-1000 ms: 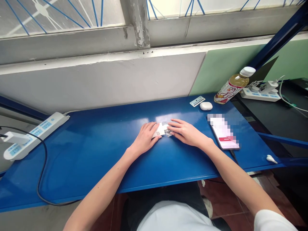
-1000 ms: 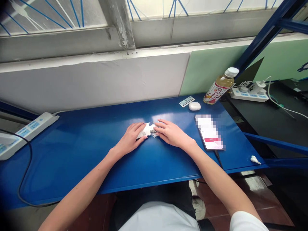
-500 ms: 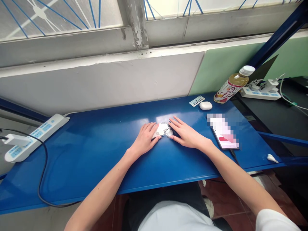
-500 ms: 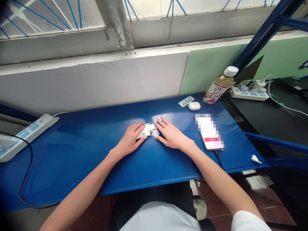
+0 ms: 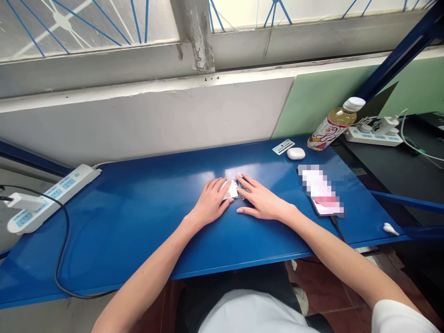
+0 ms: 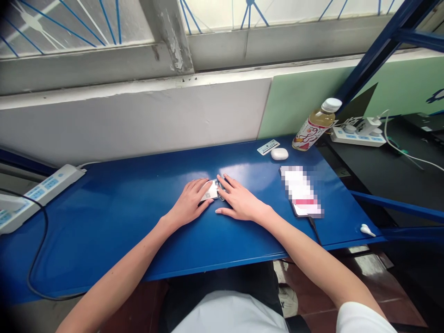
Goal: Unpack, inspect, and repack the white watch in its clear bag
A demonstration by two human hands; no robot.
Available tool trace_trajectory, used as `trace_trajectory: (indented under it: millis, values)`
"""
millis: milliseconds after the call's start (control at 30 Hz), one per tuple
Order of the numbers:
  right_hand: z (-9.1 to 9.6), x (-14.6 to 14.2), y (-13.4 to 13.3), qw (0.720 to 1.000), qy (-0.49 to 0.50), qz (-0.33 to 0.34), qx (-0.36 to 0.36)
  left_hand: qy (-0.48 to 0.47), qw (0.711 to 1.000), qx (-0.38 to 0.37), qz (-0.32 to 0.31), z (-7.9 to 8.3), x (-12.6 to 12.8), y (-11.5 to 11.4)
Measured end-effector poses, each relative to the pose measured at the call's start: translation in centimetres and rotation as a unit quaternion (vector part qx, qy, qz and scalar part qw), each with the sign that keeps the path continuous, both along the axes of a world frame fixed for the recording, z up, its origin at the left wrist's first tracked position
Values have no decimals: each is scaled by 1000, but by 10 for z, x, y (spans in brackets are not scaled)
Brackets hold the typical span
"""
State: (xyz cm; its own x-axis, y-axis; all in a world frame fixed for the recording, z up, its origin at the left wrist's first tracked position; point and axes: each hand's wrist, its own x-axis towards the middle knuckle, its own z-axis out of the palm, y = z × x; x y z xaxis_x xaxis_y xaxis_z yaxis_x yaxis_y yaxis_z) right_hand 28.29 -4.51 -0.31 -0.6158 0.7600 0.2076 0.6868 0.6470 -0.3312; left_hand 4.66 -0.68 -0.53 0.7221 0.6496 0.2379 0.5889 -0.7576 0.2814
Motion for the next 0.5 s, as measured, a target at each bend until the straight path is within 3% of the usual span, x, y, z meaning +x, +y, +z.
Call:
trace_trajectory:
  millis: [300,500]
  values:
    - [2,9,6,1000,17,-1,10,21,1000,2,6,0,-1,-1]
    - [6,17,12,992,64,-98,49,32,999,11,0,1,-1,0]
